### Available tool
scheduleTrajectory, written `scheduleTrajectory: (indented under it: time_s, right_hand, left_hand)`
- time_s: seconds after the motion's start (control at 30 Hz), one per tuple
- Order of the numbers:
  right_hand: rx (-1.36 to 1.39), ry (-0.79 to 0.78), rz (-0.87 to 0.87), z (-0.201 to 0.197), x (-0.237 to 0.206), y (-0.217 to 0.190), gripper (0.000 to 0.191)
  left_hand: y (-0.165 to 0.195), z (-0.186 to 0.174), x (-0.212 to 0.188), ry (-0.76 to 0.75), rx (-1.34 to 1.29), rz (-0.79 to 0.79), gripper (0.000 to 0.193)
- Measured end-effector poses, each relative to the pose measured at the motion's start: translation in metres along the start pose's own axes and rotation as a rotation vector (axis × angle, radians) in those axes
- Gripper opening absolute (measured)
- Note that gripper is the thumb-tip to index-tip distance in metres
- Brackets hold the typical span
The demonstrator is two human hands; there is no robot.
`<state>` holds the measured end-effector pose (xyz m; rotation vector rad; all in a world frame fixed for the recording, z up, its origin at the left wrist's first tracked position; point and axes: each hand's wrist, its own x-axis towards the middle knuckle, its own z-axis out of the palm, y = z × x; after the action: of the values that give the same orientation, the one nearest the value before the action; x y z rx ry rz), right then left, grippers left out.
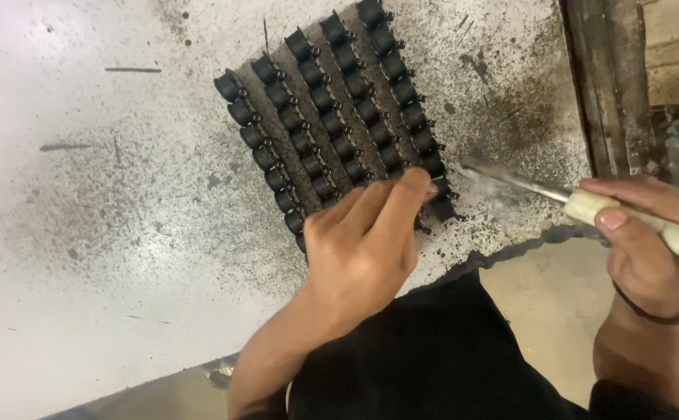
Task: The person arranges small black electrical components into a grid on a workbench, then uses a soldering iron to solder wire leads onto the components one at a time, working across the grid while smoke rises from the solder joints.
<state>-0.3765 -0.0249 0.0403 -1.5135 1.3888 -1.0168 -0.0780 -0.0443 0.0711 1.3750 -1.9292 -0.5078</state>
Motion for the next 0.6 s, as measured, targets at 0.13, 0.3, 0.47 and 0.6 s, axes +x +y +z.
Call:
scheduleTrajectory:
  time_s: [0.13, 0.3, 0.47, 0.6]
  right_hand:
    - [-0.073, 0.065, -0.137, 0.0, -0.002, 0.021, 0.024]
    - [-0.141, 0.077, -0.043, 0.0, 0.001, 0.017, 0.032]
    - [-0.188, -0.043, -0.107, 0.007, 0.016, 0.005, 0.027]
    - [-0.321, -0.157, -0.138, 0.011, 0.031, -0.023, 0.025]
  left_hand:
    - [-0.015, 0.024, 0.013, 0.045, 0.058, 0.037, 0.036]
    - [-0.041, 0.069, -0.009, -0.035, 0.091, -0.07, 0.037]
    - [-0.044, 0.077, -0.013, -0.037, 0.075, -0.055, 0.034]
    - [-0.044, 0.084, -0.012, -0.069, 0.047, -0.073, 0.03]
